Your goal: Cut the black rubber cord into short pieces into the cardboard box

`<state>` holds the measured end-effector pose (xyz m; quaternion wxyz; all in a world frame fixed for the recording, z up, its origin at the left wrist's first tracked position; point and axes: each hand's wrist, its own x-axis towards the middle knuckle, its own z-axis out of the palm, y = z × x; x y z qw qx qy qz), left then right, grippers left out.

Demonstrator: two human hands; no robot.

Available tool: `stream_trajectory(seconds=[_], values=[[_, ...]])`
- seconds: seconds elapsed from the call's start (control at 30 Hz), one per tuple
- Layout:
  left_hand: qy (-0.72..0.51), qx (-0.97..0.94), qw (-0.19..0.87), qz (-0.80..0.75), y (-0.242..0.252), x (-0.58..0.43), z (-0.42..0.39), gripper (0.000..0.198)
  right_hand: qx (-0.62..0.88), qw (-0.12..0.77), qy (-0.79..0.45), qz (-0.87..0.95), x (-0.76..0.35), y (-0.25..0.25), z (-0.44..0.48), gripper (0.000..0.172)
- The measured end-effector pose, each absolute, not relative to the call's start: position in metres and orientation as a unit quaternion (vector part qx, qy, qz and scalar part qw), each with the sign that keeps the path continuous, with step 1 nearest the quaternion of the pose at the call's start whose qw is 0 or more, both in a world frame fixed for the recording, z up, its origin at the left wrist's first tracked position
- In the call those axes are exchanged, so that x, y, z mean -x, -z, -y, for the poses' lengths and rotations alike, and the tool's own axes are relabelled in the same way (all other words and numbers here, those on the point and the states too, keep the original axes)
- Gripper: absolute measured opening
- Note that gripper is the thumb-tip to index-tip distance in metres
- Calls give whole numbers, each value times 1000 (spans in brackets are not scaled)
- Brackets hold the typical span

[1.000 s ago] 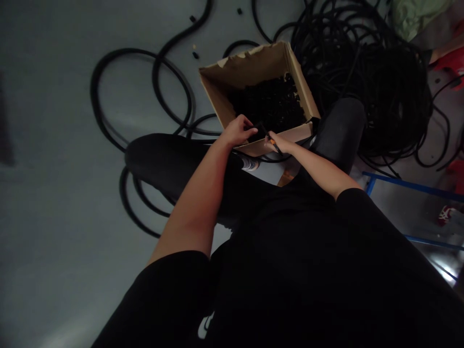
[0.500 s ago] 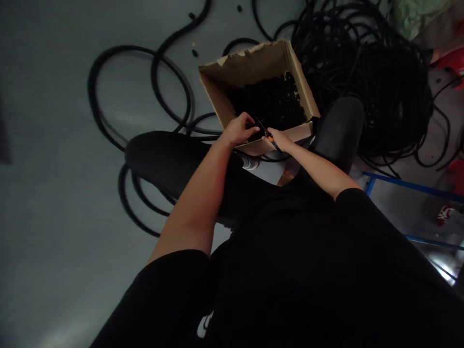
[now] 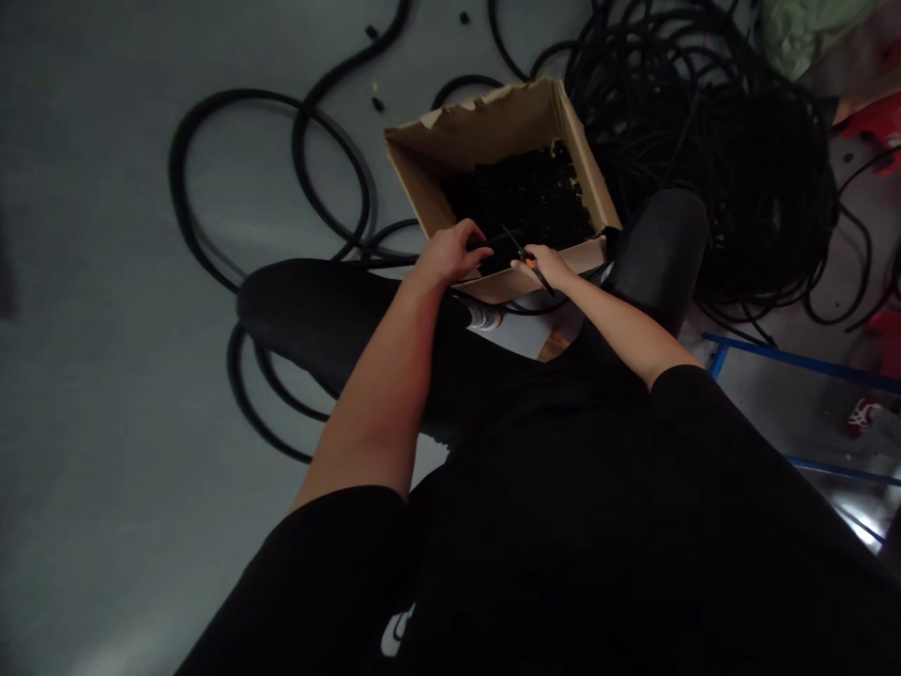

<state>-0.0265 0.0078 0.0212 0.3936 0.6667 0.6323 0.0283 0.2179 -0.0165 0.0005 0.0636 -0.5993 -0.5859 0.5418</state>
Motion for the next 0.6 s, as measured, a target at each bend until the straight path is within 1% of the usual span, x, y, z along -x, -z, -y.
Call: stream_trajectory(seconds=[0.1, 0.17, 0.23, 0.3, 0.43, 0.53, 0.6], values=[[-39, -671, 410, -616, -16, 27, -10, 44, 579, 69, -572, 578, -218, -1, 15, 30], [-39, -670, 432, -603, -12, 27, -10, 35, 570, 72, -593, 564, -218, -1, 14, 31], [-40, -668, 454, -589, -11, 27, -10, 31, 566, 77, -593, 567, -219, -1, 13, 34], [-46, -666, 460, -586, -11, 27, -9, 32, 567, 83, -564, 594, -220, -1, 11, 35], [-59, -659, 436, -610, -17, 26, -8, 43, 573, 85, -494, 648, -223, 0, 6, 39], [-59, -653, 431, -620, -19, 25, -8, 49, 583, 73, -497, 639, -223, 0, 6, 40], [-56, -647, 441, -619, -18, 24, -8, 49, 585, 69, -512, 625, -223, 0, 9, 44]])
